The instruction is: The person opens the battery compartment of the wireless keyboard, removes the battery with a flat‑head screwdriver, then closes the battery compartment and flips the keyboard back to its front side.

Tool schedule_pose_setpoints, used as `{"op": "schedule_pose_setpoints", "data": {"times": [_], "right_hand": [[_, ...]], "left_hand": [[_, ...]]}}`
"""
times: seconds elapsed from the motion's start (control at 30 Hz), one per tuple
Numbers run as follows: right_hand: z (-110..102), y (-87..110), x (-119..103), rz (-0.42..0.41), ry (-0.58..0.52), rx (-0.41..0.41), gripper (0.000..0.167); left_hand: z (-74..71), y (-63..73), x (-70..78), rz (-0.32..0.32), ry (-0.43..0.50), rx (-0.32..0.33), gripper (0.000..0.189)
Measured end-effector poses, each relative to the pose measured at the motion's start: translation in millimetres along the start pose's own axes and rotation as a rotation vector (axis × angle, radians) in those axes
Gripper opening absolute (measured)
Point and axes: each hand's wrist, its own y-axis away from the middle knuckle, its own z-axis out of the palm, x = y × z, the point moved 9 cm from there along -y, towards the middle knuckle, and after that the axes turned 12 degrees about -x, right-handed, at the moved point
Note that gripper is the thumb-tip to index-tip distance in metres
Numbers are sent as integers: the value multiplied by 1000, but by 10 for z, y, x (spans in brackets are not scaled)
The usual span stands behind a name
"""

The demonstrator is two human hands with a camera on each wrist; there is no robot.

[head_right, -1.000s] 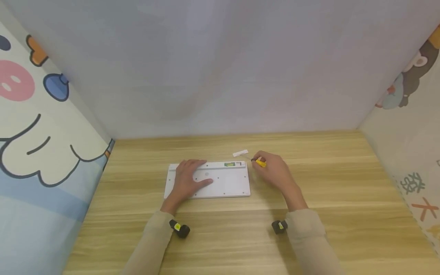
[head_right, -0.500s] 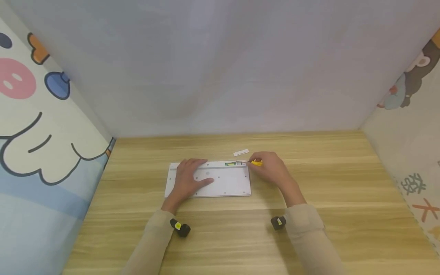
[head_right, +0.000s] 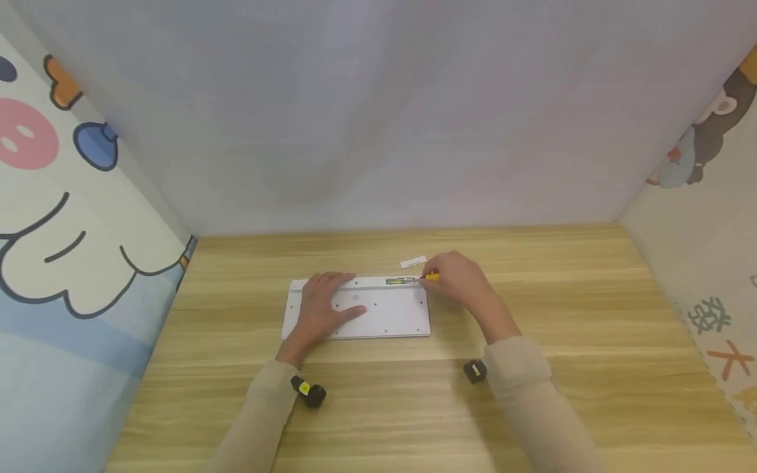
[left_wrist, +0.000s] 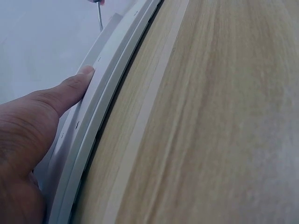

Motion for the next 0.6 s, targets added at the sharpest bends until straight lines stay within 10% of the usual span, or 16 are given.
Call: {"op": "schedule_pose_setpoints", "data": {"times": [0.6], "right_hand": [[-183,-246,-478,-20,303,-198,15]], "left_hand": [[-9,3,11,18,5,10,74]]}}
